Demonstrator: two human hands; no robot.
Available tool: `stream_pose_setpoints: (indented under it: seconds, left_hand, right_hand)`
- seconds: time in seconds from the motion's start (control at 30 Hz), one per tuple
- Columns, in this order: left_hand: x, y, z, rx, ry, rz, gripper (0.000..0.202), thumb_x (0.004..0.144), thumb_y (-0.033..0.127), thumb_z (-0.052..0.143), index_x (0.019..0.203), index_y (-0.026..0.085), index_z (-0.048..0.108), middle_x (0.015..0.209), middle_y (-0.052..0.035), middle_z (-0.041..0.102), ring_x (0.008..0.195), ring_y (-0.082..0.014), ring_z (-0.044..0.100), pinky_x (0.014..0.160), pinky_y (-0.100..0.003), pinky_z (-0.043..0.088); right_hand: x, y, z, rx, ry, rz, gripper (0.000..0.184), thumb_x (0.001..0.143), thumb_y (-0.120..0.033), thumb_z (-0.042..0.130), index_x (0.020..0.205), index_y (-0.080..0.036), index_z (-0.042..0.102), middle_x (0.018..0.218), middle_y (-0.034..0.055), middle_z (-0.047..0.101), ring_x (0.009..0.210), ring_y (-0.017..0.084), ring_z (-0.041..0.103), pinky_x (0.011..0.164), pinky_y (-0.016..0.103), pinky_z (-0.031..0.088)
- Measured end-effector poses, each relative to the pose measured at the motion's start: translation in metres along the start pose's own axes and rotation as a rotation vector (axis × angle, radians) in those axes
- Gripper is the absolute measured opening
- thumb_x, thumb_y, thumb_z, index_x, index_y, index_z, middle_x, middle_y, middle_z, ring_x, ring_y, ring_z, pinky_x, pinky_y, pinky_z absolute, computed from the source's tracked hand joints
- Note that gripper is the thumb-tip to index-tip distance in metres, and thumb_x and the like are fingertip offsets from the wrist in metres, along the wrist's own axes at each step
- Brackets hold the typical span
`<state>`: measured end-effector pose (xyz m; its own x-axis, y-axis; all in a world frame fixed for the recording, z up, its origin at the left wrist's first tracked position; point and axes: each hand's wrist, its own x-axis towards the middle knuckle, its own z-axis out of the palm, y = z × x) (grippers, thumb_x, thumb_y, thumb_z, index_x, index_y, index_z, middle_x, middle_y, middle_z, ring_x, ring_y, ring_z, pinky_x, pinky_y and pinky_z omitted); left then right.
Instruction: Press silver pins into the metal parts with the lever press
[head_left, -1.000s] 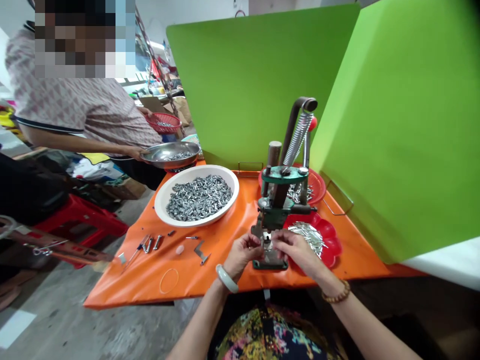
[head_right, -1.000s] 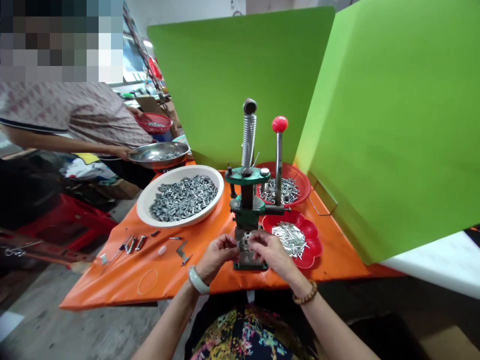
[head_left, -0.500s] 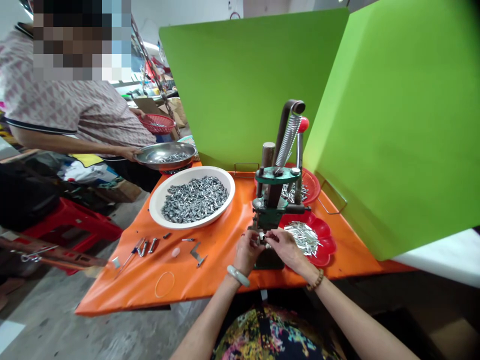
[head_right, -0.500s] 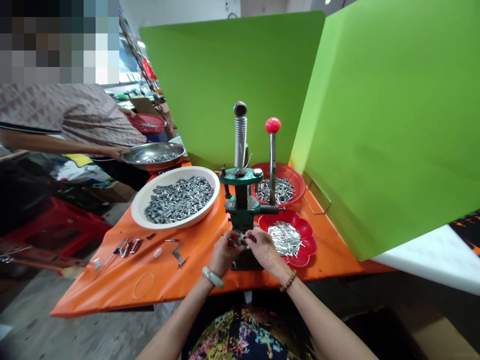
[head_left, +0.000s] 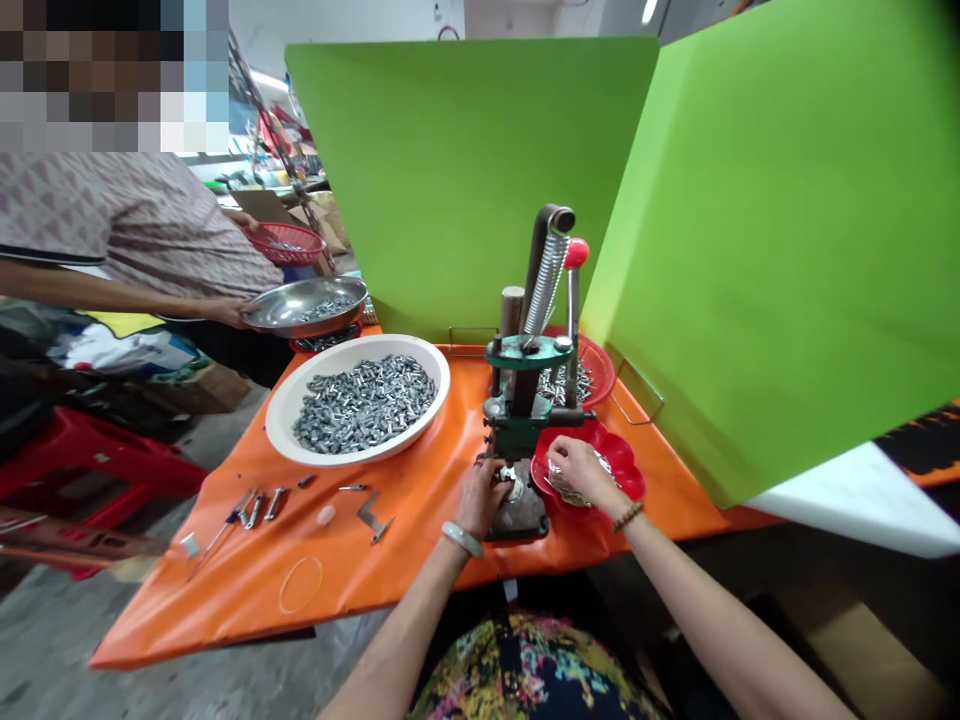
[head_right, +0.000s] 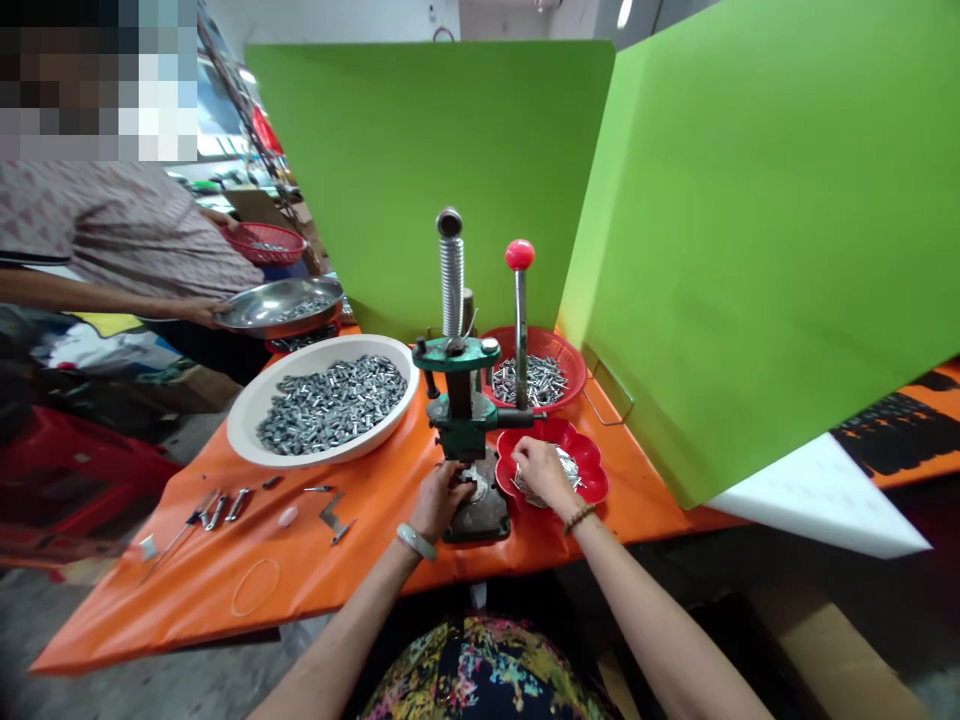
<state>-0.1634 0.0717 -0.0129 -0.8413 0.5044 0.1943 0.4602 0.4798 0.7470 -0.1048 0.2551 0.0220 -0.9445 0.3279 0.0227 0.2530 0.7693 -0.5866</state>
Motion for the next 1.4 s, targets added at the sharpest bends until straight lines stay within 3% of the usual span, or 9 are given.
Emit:
stream_pose_setpoints:
  seconds: [0.1, 0.23, 0.5, 0.67, 0.87, 1.0, 1.17, 1.27, 1.4]
  left_hand:
    - [0.001, 0.0, 0.001, -0.014, -0.003, -0.022, 0.024, 0.065, 0.018, 0.06, 0.089, 0.017, 0.057, 0.073, 0.0001, 0.054, 0.066, -0.0083, 0.05, 0.062, -0.02, 0.04]
    - [0.002, -0.001, 0.002, -0.03, -0.017, -0.046, 0.026, 0.065, 0.018, 0.06, 0.091, 0.017, 0.057, 0.075, -0.0001, 0.054, 0.066, -0.008, 0.049, 0.062, -0.02, 0.039]
    - [-0.002, -0.004, 0.005, -0.07, -0.039, -0.051, 0.03, 0.064, 0.011, 0.059, 0.092, 0.018, 0.057, 0.085, -0.0019, 0.056, 0.076, -0.0096, 0.049, 0.071, -0.021, 0.04]
    - [-0.002, -0.005, 0.006, -0.108, -0.046, -0.06, 0.032, 0.064, 0.012, 0.059, 0.095, 0.018, 0.056, 0.088, -0.0033, 0.057, 0.082, -0.0117, 0.05, 0.075, -0.024, 0.04]
    - [-0.004, -0.002, 0.002, -0.148, -0.056, -0.088, 0.032, 0.065, 0.012, 0.06, 0.096, 0.018, 0.056, 0.093, -0.0043, 0.057, 0.085, -0.0122, 0.049, 0.078, -0.024, 0.04]
    - [-0.004, -0.001, 0.002, -0.15, -0.059, -0.07, 0.032, 0.065, 0.012, 0.059, 0.096, 0.017, 0.056, 0.092, -0.0043, 0.057, 0.085, -0.012, 0.05, 0.077, -0.024, 0.04]
    - [-0.003, 0.0, 0.001, -0.148, -0.053, -0.057, 0.033, 0.065, 0.012, 0.059, 0.097, 0.018, 0.057, 0.093, -0.0045, 0.058, 0.087, -0.0127, 0.049, 0.079, -0.025, 0.04]
    - [-0.003, 0.0, 0.0, -0.12, -0.071, -0.065, 0.033, 0.065, 0.012, 0.059, 0.098, 0.017, 0.057, 0.09, -0.0043, 0.058, 0.085, -0.0127, 0.049, 0.078, -0.025, 0.04]
    - [-0.003, 0.0, 0.002, -0.107, -0.048, -0.063, 0.029, 0.066, 0.012, 0.058, 0.094, 0.017, 0.056, 0.086, -0.0029, 0.057, 0.08, -0.0113, 0.049, 0.074, -0.024, 0.04]
  right_hand:
    - [0.01, 0.019, -0.004, -0.072, -0.025, 0.084, 0.013, 0.07, -0.019, 0.05, 0.063, -0.012, 0.058, 0.065, 0.0051, 0.06, 0.058, 0.01, 0.049, 0.054, 0.019, 0.029]
    - [0.017, 0.024, 0.008, -0.12, -0.072, 0.123, 0.01, 0.064, -0.02, 0.055, 0.06, -0.012, 0.059, 0.064, 0.0052, 0.06, 0.058, 0.01, 0.048, 0.053, 0.019, 0.026]
    - [0.008, 0.021, 0.01, -0.148, -0.115, 0.09, 0.016, 0.069, -0.017, 0.045, 0.06, -0.011, 0.056, 0.064, 0.0056, 0.059, 0.059, 0.01, 0.048, 0.055, 0.02, 0.028]
    - [0.008, 0.026, 0.016, -0.215, -0.103, 0.06, 0.016, 0.071, -0.025, 0.046, 0.065, -0.013, 0.055, 0.067, 0.0063, 0.058, 0.062, 0.013, 0.049, 0.057, 0.022, 0.029]
    - [0.011, 0.029, 0.017, -0.146, -0.16, 0.049, 0.016, 0.068, -0.022, 0.044, 0.057, -0.015, 0.054, 0.062, 0.0038, 0.058, 0.057, 0.012, 0.049, 0.054, 0.022, 0.029]
    - [0.007, 0.032, 0.014, -0.075, -0.074, 0.062, 0.016, 0.067, -0.025, 0.043, 0.06, -0.016, 0.053, 0.062, 0.0026, 0.058, 0.058, 0.012, 0.051, 0.054, 0.022, 0.031]
    - [0.0, 0.029, 0.011, 0.176, 0.064, 0.116, 0.022, 0.067, -0.034, 0.048, 0.076, -0.015, 0.054, 0.068, 0.0034, 0.058, 0.056, 0.012, 0.05, 0.053, 0.022, 0.034]
    - [-0.008, 0.012, 0.009, 0.504, 0.012, 0.147, 0.037, 0.067, -0.039, 0.053, 0.094, -0.014, 0.052, 0.066, 0.0012, 0.054, 0.046, 0.008, 0.044, 0.046, 0.021, 0.034]
    - [-0.019, -0.017, 0.009, 0.811, -0.083, 0.165, 0.036, 0.067, -0.04, 0.059, 0.09, -0.014, 0.05, 0.057, -0.0028, 0.047, 0.041, 0.004, 0.036, 0.04, 0.017, 0.027]
